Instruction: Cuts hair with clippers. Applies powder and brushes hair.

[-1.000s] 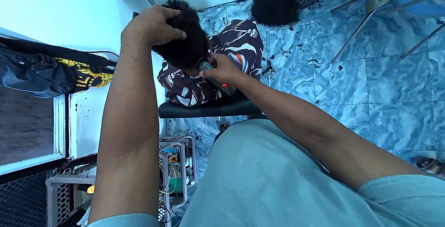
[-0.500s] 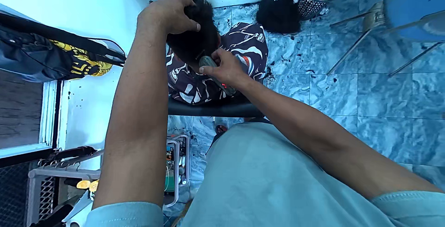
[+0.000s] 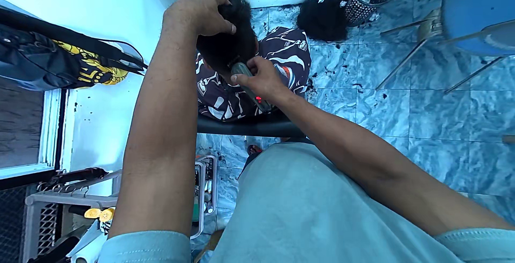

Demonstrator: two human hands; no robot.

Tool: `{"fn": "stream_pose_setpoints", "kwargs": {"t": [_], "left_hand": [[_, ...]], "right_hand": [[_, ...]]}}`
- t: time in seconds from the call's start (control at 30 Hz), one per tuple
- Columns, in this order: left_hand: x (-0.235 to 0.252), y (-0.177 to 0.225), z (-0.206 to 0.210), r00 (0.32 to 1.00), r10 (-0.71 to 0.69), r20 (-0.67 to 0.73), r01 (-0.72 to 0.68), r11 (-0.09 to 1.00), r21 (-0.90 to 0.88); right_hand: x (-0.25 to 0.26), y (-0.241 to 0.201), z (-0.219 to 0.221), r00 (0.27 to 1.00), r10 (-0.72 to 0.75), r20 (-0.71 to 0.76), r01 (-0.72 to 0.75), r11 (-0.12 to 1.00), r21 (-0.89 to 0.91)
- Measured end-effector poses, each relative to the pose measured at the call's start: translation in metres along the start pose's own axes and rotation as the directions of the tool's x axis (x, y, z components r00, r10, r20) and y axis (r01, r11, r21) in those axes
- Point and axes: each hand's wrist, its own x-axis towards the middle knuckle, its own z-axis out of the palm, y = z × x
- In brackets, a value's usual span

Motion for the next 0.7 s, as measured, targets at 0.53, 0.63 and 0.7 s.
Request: {"fn": "stream_pose_setpoints", "kwargs": {"t": [0.53, 0.63, 0.7], "left_hand": [[-0.003, -0.003, 0.0, 1.0, 0.013, -0.005, -0.013, 1.0, -0.021], [-0.004, -0.004, 0.002, 1.0, -0.02, -0.008, 0.02, 0.999, -0.033], [-0.001, -0.003, 0.002, 0.999, -0.029, -0.022, 0.029, 0.999, -0.016]], "right_hand": [[0.0, -0.005, -0.004, 0.999, 0.012, 0.03, -0.016, 0.995, 0.103], [-0.003, -0.003, -0.001, 0.997, 0.047, 0.054, -0.049, 0.998, 0.032], [-0.007, 0.007, 0.0, 0.979, 0.183, 0.084, -0.186, 0.982, 0.027]]}}
